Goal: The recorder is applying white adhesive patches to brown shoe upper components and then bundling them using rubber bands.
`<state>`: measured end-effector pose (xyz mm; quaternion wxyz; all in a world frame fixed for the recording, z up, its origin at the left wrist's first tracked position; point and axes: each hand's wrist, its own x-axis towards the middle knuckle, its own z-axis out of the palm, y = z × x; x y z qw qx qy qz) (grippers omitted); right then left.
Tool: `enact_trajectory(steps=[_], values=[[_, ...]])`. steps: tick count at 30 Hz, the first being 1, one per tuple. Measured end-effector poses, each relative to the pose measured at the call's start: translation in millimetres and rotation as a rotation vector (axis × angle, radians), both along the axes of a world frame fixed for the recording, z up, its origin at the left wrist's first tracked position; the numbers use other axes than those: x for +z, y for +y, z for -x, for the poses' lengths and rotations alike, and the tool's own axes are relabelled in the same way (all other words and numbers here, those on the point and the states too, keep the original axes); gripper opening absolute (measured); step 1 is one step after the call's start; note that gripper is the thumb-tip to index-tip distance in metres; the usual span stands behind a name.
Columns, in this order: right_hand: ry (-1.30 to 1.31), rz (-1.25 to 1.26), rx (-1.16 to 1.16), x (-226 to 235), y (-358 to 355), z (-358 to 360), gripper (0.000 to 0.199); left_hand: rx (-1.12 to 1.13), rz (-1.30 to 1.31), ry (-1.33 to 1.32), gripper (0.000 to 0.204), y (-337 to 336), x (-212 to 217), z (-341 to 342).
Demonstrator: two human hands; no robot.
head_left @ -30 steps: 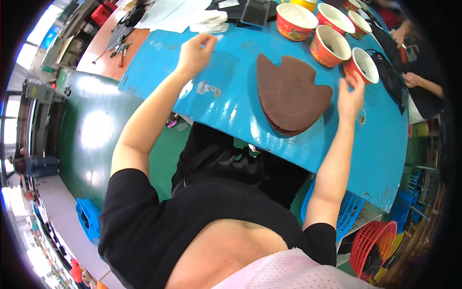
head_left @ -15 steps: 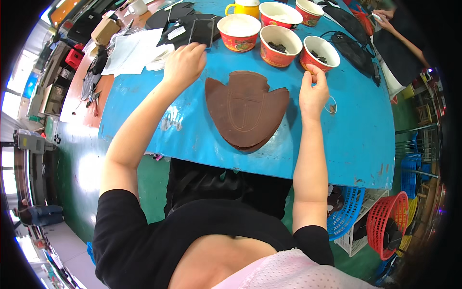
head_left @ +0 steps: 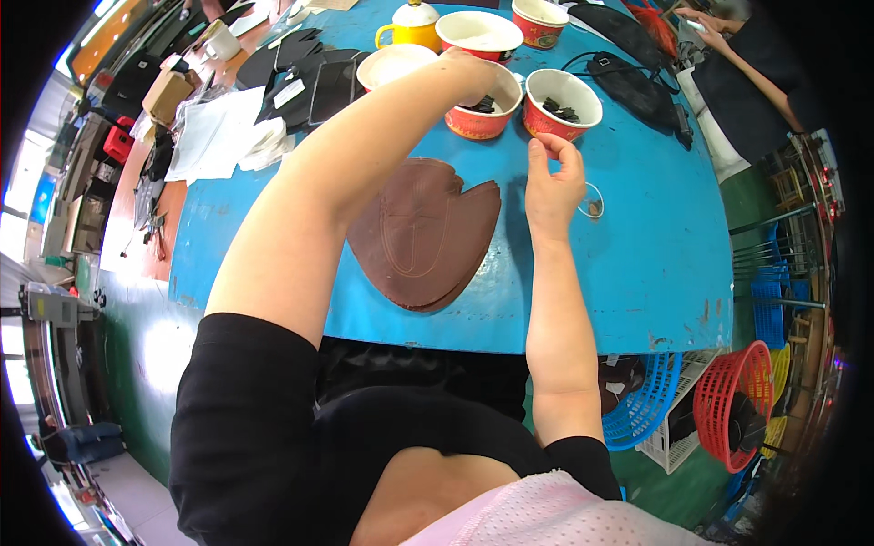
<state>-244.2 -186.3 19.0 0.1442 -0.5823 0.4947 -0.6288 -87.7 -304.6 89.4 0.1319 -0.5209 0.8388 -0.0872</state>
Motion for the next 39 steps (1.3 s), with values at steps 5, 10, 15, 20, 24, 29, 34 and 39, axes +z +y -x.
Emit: enact_trajectory(steps=[5, 10, 15, 20, 24, 29, 34, 39], values=[[-0.046, -0.026, 0.03, 2.0, 0.8, -0.7, 0.009, 0.117, -0.09, 0.059, 0.025, 4.1, 11.6, -1.4], [-0.052, -0.051, 0.046, 0.5, -3.7, -1.3, 0.009, -0.014, -0.099, 0.105, 0.025, 1.1, 2.1, -18.5], [-0.054, -0.057, 0.075, -3.4, -6.8, -2.1, 0.01, 0.061, -0.072, -0.134, 0.027, -7.0, -2.0, -4.9], [-0.061, -0.07, 0.056, -3.6, -6.4, 2.3, 0.01, 0.019, -0.14, -0.018, 0.029, -6.8, 10.2, -3.3], [-0.114, -0.08, 0.055, -7.2, -3.9, 2.0, 0.018, -0.017, -0.121, 0.388, 0.031, 7.9, 20.0, -8.9], [-0.505, -0.035, 0.376, -2.2, -3.0, -11.3, 0.036, 0.135, -0.454, 1.654, 0.019, 58.0, 4.5, -2.5], [-0.783, -0.163, 0.662, 14.3, -2.7, 4.0, 0.029, 0.189, -0.686, 1.896, 0.023, 105.1, -9.5, 6.6], [-0.797, -0.266, 0.663, 12.3, 0.3, 4.7, 0.022, 0.199, -0.623, 1.864, 0.026, 119.5, -11.3, 0.3]])
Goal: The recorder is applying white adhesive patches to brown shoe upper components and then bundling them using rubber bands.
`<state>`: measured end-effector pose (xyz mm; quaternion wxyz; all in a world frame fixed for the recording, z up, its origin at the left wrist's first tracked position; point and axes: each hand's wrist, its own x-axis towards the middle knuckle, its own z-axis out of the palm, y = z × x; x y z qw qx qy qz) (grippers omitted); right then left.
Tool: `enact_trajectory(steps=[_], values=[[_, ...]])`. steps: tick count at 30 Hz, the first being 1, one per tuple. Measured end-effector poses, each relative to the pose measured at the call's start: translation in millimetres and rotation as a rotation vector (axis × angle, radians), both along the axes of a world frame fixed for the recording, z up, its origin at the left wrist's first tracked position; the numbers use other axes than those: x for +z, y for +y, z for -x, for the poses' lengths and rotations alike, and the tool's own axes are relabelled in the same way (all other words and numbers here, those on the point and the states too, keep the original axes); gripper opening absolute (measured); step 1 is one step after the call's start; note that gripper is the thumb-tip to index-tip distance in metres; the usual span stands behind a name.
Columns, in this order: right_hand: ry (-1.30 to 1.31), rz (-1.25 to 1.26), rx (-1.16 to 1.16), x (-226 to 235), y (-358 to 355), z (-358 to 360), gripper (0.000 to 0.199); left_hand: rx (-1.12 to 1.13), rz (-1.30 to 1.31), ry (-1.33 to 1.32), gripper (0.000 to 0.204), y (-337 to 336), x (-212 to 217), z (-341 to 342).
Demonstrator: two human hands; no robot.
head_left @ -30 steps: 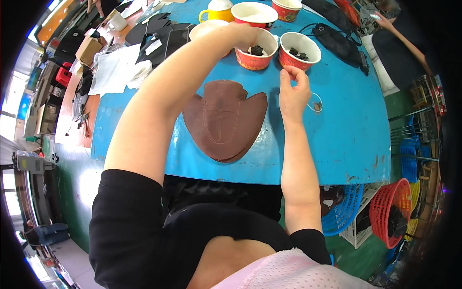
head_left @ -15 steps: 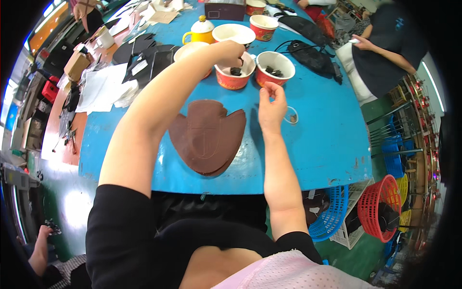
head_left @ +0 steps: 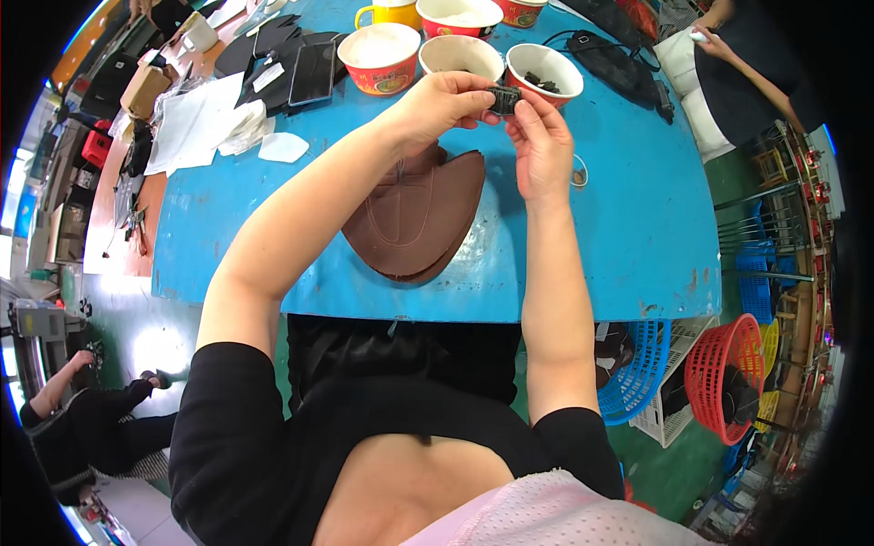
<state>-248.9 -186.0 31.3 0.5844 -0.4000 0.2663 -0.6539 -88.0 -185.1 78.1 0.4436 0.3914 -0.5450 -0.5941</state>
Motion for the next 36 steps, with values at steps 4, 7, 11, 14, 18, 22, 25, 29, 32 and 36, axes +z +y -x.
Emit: enact_trajectory(steps=[4, 7, 11, 14, 18, 22, 25, 29, 32, 36], values=[[-0.086, -0.019, 0.088, -0.8, 0.1, 5.3, 0.023, -0.043, -0.051, 0.048, 0.031, 4.2, -1.5, -3.5], [-0.17, -0.051, 0.233, 3.4, 2.5, 6.6, 0.024, -0.031, -0.085, 0.092, 0.031, 8.8, 0.8, -3.9], [-0.115, 0.043, 0.102, 2.8, 3.6, 2.6, 0.022, -0.004, -0.115, 0.177, 0.029, 12.4, -3.3, -2.4], [0.003, 0.155, -0.05, 5.0, 7.2, -1.7, 0.02, 0.026, -0.135, 0.262, 0.028, 12.6, -4.5, -1.3], [0.197, 0.196, -0.197, 2.0, 7.3, -3.3, 0.019, 0.09, -0.112, 0.264, 0.028, 14.3, -8.1, 5.4], [0.169, 0.038, -0.136, 4.6, 4.1, 1.2, 0.02, 0.187, -0.084, 0.216, 0.027, 14.4, -10.1, 11.7], [0.044, -0.155, 0.007, 3.1, 2.3, 4.5, 0.021, 0.2, -0.071, 0.222, 0.027, 13.7, -13.5, 11.4], [-0.067, -0.157, 0.115, -0.8, -0.9, 8.6, 0.023, 0.176, -0.129, 0.391, 0.026, 15.2, -13.1, 9.0], [-0.124, -0.144, 0.13, -4.3, -3.9, 10.6, 0.025, 0.157, -0.121, 0.419, 0.025, 13.8, -15.0, 2.5], [-0.159, -0.134, 0.103, -8.5, -5.8, 12.7, 0.028, 0.141, -0.135, 0.441, 0.025, 20.0, -17.2, 1.5]])
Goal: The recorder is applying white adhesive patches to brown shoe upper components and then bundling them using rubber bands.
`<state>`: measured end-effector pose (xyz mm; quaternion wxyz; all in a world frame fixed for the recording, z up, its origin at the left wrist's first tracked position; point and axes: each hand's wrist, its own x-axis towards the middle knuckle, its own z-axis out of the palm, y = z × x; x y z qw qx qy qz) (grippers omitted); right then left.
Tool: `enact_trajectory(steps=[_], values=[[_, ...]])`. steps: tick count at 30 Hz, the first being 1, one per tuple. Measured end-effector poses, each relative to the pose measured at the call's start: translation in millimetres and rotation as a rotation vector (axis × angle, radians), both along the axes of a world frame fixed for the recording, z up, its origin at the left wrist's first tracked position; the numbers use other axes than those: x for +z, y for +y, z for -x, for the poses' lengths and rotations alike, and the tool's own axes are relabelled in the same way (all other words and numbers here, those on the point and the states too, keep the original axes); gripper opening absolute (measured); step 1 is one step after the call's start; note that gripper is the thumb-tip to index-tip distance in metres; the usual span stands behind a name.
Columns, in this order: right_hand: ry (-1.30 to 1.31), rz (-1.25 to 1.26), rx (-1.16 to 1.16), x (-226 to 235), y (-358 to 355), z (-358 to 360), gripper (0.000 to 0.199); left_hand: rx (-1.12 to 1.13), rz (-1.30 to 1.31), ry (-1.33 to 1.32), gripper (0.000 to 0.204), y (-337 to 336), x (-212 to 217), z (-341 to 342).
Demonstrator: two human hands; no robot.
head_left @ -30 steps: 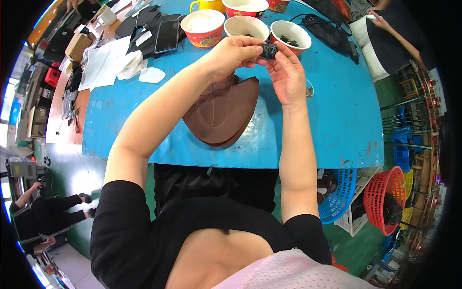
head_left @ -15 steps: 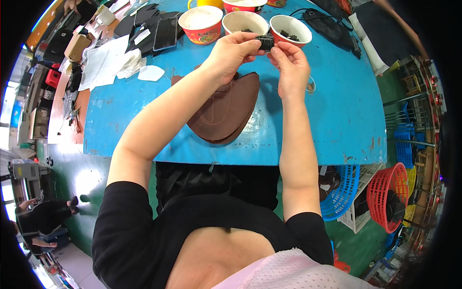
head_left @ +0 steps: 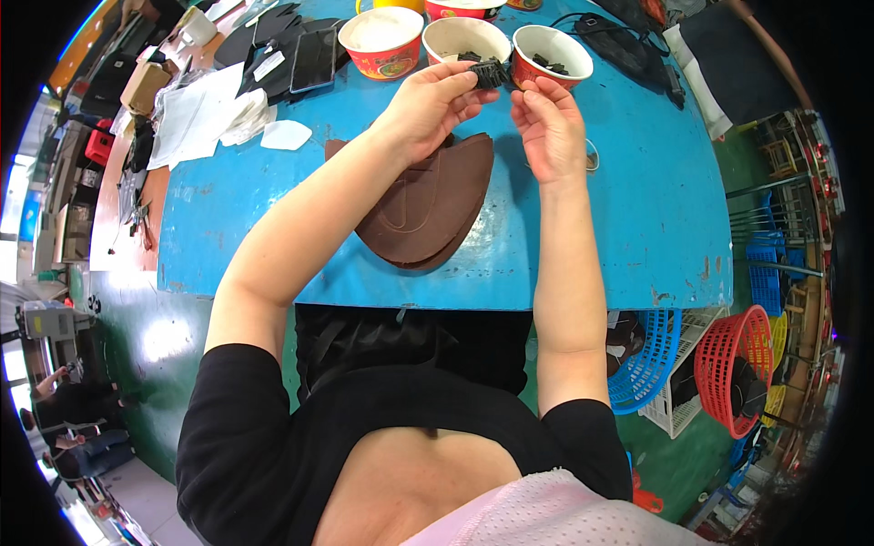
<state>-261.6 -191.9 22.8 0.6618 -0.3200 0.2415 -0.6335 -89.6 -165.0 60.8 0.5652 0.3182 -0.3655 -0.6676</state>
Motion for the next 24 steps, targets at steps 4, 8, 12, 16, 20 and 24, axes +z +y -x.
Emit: enact_trajectory(steps=[4, 8, 12, 16, 20, 24], values=[[-0.001, 0.007, -0.008, 0.5, -0.2, -1.3, 0.027, -0.036, -0.029, 0.045, 0.026, 3.7, -0.9, -3.4], [-0.029, 0.055, -0.003, 0.1, -0.8, -2.3, 0.026, -0.063, -0.04, 0.079, 0.028, 7.3, -4.3, -8.0], [0.022, 0.091, -0.061, -1.5, -3.8, -0.7, 0.025, -0.059, -0.07, 0.092, 0.03, 10.5, -5.1, -11.7], [0.149, 0.045, -0.142, 1.2, -1.8, -4.3, 0.024, -0.032, -0.088, 0.013, 0.032, 13.1, -8.8, -15.1], [0.241, 0.056, -0.181, -2.2, -0.3, -8.0, 0.023, -0.026, -0.101, -0.004, 0.033, 15.4, -6.7, -18.7], [0.381, 0.071, -0.244, -5.6, -0.5, -8.1, 0.022, 0.015, -0.068, -0.067, 0.032, 4.4, -2.5, -25.9]])
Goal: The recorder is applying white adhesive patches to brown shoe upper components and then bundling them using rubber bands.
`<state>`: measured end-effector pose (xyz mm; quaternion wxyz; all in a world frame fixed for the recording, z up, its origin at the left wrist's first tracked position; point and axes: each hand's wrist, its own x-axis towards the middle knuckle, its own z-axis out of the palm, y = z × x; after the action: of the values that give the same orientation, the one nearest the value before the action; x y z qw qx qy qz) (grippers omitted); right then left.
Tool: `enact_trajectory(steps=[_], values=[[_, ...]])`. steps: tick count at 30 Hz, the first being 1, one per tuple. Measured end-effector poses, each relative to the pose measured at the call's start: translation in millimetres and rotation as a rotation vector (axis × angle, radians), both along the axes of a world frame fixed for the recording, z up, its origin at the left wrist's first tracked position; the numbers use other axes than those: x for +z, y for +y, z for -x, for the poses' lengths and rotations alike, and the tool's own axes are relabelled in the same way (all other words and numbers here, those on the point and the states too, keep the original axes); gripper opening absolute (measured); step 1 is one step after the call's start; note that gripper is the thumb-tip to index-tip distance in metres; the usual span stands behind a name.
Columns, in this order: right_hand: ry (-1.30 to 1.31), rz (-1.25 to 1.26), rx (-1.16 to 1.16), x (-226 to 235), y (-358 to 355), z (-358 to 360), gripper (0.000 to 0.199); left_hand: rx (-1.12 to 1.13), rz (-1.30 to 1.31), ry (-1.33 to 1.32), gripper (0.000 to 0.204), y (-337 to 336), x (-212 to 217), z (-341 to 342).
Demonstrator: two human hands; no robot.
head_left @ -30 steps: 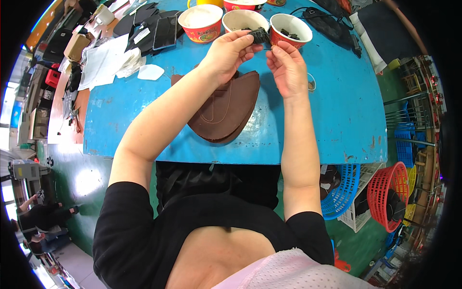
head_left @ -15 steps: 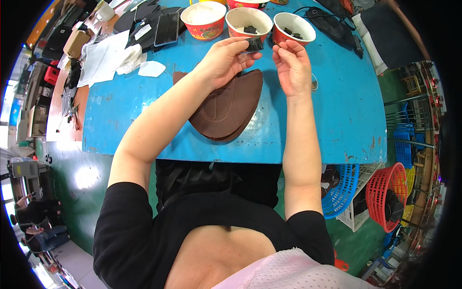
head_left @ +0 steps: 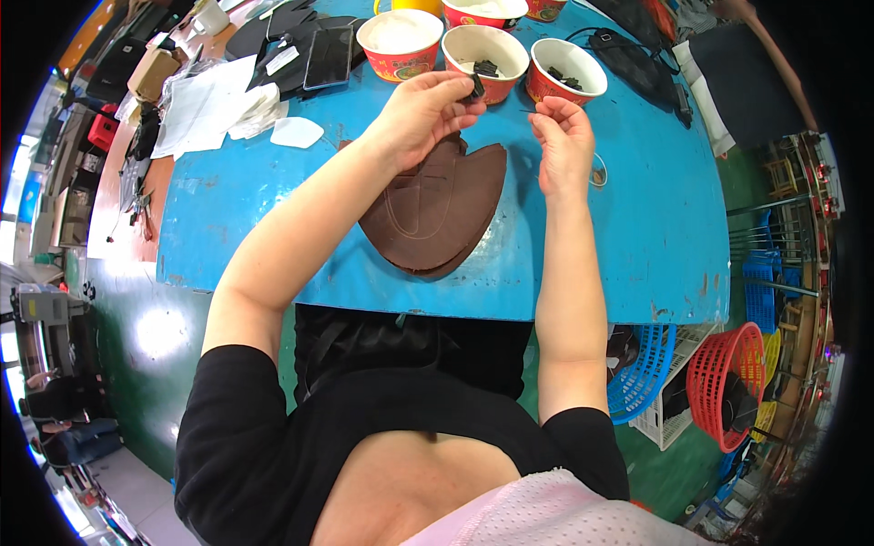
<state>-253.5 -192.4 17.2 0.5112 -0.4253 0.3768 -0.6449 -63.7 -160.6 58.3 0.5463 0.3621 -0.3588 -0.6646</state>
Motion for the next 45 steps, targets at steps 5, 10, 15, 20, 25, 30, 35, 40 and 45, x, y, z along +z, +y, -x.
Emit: enact_trajectory(steps=[5, 10, 15, 20, 25, 30, 35, 40, 45], values=[[0.144, 0.019, -0.054, -1.2, -1.3, -0.6, 0.02, 0.007, 0.075, 0.033, 0.033, -13.9, 12.8, -4.1], [0.171, 0.012, -0.086, -3.5, -4.3, -2.0, 0.019, -0.006, 0.112, 0.058, 0.035, -28.0, 11.8, -1.1], [0.042, 0.181, -0.08, 5.4, -3.3, -5.7, 0.014, -0.003, 0.248, -0.096, 0.037, -44.7, 19.2, 2.6], [0.09, 0.378, -0.048, 27.0, -6.1, -34.1, 0.015, 0.081, 0.172, -0.17, 0.044, -39.3, 12.3, -1.2], [0.559, 0.617, -0.215, 51.1, -69.1, -48.9, 0.017, 0.077, 0.162, -0.228, 0.035, -35.4, 17.5, -3.2], [1.066, 0.675, -0.174, 44.6, -62.5, -42.0, 0.019, 0.147, 0.179, -0.214, 0.036, -33.6, 20.8, -8.7], [0.18, 0.196, 0.177, 24.6, -12.6, -34.3, 0.028, 0.092, 0.203, -0.451, 0.035, -31.3, 23.5, 4.8], [-0.01, 0.093, 0.267, 8.8, 6.1, -17.5, 0.032, -0.003, 0.281, -0.572, 0.03, -22.3, 16.1, 18.3], [-0.079, 0.06, 0.279, 0.4, 14.3, -17.0, 0.028, 0.025, 0.327, -0.807, 0.035, -23.8, 11.1, 24.7]])
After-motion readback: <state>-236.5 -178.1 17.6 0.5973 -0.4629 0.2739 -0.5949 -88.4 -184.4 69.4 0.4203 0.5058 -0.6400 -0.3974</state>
